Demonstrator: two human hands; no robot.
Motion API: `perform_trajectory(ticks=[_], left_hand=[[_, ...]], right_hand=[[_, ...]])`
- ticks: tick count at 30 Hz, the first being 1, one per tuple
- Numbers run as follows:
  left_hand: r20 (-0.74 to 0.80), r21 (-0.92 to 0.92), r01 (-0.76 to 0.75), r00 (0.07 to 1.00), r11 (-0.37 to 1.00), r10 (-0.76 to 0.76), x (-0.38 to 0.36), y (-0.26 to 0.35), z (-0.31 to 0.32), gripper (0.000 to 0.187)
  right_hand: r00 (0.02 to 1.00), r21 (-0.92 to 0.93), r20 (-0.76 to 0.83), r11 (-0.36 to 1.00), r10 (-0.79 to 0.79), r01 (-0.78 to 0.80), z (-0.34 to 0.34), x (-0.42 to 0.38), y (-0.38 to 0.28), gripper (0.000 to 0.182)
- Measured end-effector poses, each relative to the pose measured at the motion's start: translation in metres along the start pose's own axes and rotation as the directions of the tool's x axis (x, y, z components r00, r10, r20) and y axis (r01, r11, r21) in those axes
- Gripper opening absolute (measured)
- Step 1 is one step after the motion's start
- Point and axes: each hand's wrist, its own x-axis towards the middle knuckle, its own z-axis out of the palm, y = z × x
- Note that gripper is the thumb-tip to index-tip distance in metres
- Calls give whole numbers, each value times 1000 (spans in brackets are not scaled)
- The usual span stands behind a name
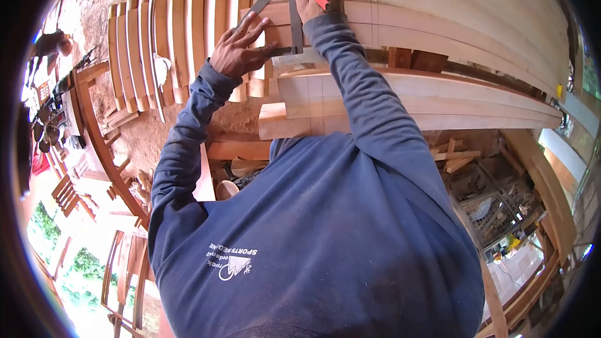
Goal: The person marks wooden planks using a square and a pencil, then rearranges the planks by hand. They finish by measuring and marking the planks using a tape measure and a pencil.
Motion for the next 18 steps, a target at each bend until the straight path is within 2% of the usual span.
perform_trajectory(ticks=[1, 4, 5, 10, 12, 15, 18], left_hand=[[20, 12, -3, 1000, 1000, 2, 0, 0, -2, 42], [21, -36, -3, 1000, 999, 4, -2, -4, 3, 43], [11, -29, -4, 1000, 1000, 5, -1, -3, 2, 43], [-3, 0, -10, 1000, 1000, 10, -3, -2, 7, 43], [-17, 0, -11, 1000, 1000, 11, 0, -5, 5, 42], [-37, 22, -34, 999, 999, 35, -1, -3, 6, 40], [80, -26, -38, 996, 999, 40, -2, -7, 3, 48]], right_hand=[[998, 22, -26, 998, -51, 51, 1, -2, 2, 14], [997, 22, 57, 999, -43, 42, -19, -35, -7, 13], [980, -21, 184, 997, 82, -80, -34, -43, -21, 12], [972, -3, 229, 999, 52, -53, -53, -64, -27, 14], [972, -29, 218, 996, 83, -79, -55, -54, -32, 14], [1000, 67, -13, 998, -3, 4, -22, -11, -7, 14], [995, -8, -95, 1000, 6, -6, 14, 26, 19, 14]])
